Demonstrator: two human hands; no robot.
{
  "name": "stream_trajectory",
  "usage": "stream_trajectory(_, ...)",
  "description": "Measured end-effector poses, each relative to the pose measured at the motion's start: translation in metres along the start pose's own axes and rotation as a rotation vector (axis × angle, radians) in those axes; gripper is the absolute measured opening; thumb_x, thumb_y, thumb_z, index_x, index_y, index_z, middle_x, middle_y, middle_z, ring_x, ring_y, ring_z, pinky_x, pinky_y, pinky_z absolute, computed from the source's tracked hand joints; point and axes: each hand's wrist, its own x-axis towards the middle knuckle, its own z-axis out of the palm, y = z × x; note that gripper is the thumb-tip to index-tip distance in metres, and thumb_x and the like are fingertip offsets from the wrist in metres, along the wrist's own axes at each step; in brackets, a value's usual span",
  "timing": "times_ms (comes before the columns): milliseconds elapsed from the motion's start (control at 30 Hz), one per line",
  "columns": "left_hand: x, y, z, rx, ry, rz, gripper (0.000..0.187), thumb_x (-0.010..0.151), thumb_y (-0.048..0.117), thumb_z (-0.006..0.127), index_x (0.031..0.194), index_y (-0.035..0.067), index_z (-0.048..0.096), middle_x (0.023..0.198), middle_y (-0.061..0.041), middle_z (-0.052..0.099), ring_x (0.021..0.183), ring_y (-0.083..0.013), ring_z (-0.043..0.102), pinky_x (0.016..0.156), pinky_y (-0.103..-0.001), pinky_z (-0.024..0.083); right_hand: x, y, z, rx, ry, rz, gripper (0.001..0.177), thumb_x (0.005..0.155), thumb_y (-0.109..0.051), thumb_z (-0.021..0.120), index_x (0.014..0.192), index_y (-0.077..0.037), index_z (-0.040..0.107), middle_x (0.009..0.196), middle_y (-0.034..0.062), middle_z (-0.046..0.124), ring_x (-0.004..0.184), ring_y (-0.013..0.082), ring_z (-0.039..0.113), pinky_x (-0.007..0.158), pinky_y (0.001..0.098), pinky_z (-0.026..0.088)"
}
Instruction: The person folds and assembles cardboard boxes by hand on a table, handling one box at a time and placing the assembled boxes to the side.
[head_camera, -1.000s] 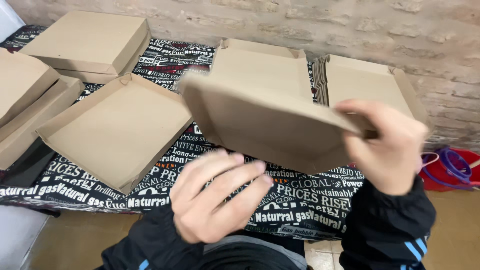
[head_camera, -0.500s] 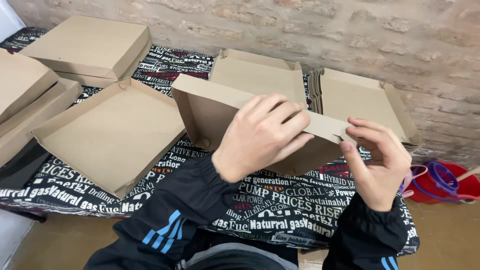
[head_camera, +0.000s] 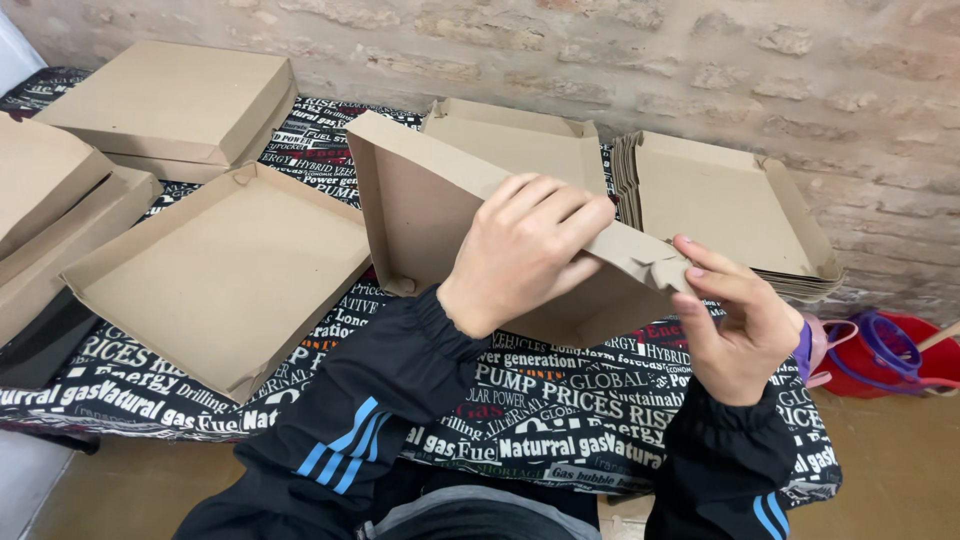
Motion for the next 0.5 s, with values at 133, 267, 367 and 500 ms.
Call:
stream_trajectory(133, 0.0, -0.011, -0.006, 0.145, -0.111, 0.01, 0.035, 0.089, 0.012, 0.085, 0.122, 0.018, 0.074, 0.101, 0.0, 0.078, 0.097, -0.0302, 0.075, 0.095, -0.043, 0.058, -0.03, 0.026, -0.005, -0.015, 0.038, 0.088, 0.031, 0.125, -0.018, 0.079, 0.145, 0.006, 0.071, 0.146, 0.0369, 0.083, 0.136, 0.0442, 0.087, 0.106, 0.0415, 0.074)
stream_trajectory(267, 0.002, -0.018, -0.015, 0.141, -0.07, 0.055, 0.023, 0.102, 0.002, 0.078, 0.116, 0.02, 0.077, 0.097, 0.002, 0.078, 0.093, -0.0266, 0.077, 0.088, -0.04, 0.059, -0.052, 0.04, -0.003, -0.22, -0.01, 0.222, 0.048, 0.127, -0.008, 0.082, 0.172, -0.001, 0.067, 0.154, 0.0273, 0.082, 0.09, 0.0249, 0.076, 0.074, 0.0351, 0.06)
stream_trajectory(367, 0.011, -0.033, -0.033, 0.146, -0.024, 0.043, 0.026, 0.105, 0.001, 0.085, 0.12, 0.021, 0.082, 0.096, -0.001, 0.079, 0.089, -0.0244, 0.076, 0.082, -0.039, 0.058, -0.058, 0.048, -0.004, -0.158, -0.045, 0.409, 0.047, 0.125, -0.012, 0.082, 0.168, -0.003, 0.066, 0.101, 0.0113, 0.081, 0.094, 0.0204, 0.078, 0.083, 0.0366, 0.061)
stream_trajectory(500, 0.023, -0.058, -0.054, 0.132, 0.063, 0.007, 0.022, 0.115, 0.002, 0.086, 0.127, 0.021, 0.088, 0.112, 0.001, 0.092, 0.094, -0.0217, 0.082, 0.075, -0.039, 0.058, -0.055, 0.049, -0.002, -0.174, -0.195, 0.498, 0.021, 0.118, -0.014, 0.088, 0.137, -0.005, 0.085, 0.099, 0.0028, 0.077, 0.073, 0.013, 0.056, 0.069, 0.0325, 0.048)
